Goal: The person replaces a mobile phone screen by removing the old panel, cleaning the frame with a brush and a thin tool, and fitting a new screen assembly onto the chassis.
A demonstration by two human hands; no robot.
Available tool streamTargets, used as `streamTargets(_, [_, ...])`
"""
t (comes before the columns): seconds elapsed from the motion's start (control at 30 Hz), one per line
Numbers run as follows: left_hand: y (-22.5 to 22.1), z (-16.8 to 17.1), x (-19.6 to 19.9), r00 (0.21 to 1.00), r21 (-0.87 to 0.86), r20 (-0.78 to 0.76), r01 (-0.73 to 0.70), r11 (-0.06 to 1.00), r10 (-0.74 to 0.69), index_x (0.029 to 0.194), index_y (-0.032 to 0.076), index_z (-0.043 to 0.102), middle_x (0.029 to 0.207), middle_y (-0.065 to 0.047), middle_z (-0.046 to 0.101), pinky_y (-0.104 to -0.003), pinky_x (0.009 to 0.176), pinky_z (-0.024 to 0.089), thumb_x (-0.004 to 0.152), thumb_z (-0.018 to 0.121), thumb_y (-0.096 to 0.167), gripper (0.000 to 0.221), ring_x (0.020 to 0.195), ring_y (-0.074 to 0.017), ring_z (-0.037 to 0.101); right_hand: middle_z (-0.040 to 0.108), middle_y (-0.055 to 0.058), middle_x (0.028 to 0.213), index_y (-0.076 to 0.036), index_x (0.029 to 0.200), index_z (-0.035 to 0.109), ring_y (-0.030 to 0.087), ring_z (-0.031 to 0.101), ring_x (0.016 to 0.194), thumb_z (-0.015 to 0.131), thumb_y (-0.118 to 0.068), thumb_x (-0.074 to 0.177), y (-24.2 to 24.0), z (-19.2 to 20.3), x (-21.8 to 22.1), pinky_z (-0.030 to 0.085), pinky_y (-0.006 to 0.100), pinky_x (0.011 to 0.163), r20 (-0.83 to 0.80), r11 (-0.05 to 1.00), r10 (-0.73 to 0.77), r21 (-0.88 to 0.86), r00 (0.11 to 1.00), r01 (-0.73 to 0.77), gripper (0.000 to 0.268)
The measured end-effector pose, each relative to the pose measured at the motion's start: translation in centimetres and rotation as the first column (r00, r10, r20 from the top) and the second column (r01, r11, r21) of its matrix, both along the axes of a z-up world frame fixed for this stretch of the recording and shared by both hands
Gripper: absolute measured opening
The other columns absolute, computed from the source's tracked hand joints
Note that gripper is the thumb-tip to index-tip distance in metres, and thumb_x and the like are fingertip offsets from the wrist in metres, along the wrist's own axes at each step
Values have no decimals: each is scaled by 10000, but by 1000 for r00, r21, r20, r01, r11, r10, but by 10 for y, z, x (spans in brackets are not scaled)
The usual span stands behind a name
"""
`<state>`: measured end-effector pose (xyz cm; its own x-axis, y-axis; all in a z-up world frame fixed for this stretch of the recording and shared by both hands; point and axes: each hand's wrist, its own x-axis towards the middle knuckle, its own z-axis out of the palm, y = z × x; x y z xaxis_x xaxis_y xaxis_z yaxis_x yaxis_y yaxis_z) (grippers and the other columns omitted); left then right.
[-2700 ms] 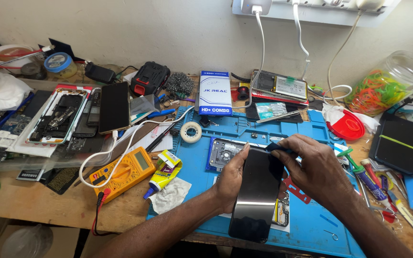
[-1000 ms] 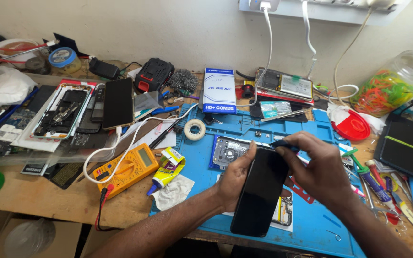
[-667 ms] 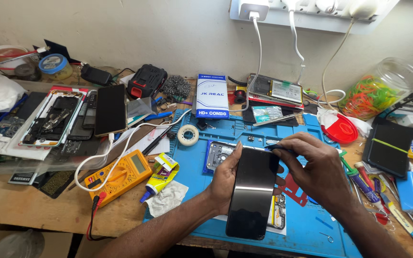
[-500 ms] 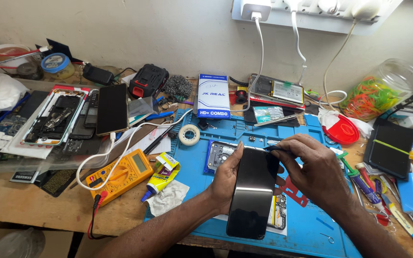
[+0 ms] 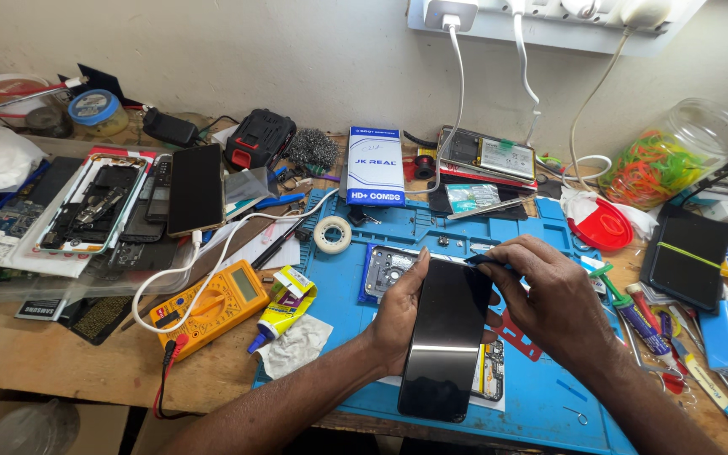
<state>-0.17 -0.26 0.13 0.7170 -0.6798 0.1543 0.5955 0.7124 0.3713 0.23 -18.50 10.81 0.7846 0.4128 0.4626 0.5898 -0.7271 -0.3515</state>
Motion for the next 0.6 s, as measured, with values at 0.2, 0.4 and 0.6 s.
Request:
streamTargets(0.2, [0,-1,1,998,70,55,-14,997,10,1436,-18,505,1235,-217,626,-467,962,594,1123,151,691,852,1073,-350,701,723,106,928,-12,959,708,266,728,764,737,-131,859,-1,6,3,581,385,662,-89,998,6,-59,996,-11,158])
streamTargets(0.4, [0,0,-1,989,146,139,-77,986,56,1434,-13,501,1211,-202,632,-457,927,599,1111,132,697,863,1030,-342,706,731,97,898,-18,959,715,237,737,717,735,-132,858,-1,14,8,584,364,629,-136,996,36,-73,990,-46,154])
streamTargets(0.6, [0,11,-4,967,239,218,-182,954,129,1422,7,511,1192,-207,633,-479,950,594,1091,152,680,831,1082,-309,681,730,100,886,-23,943,715,230,737,692,727,-119,858,-9,8,9,581,353,607,-162,998,-3,-65,987,-7,129])
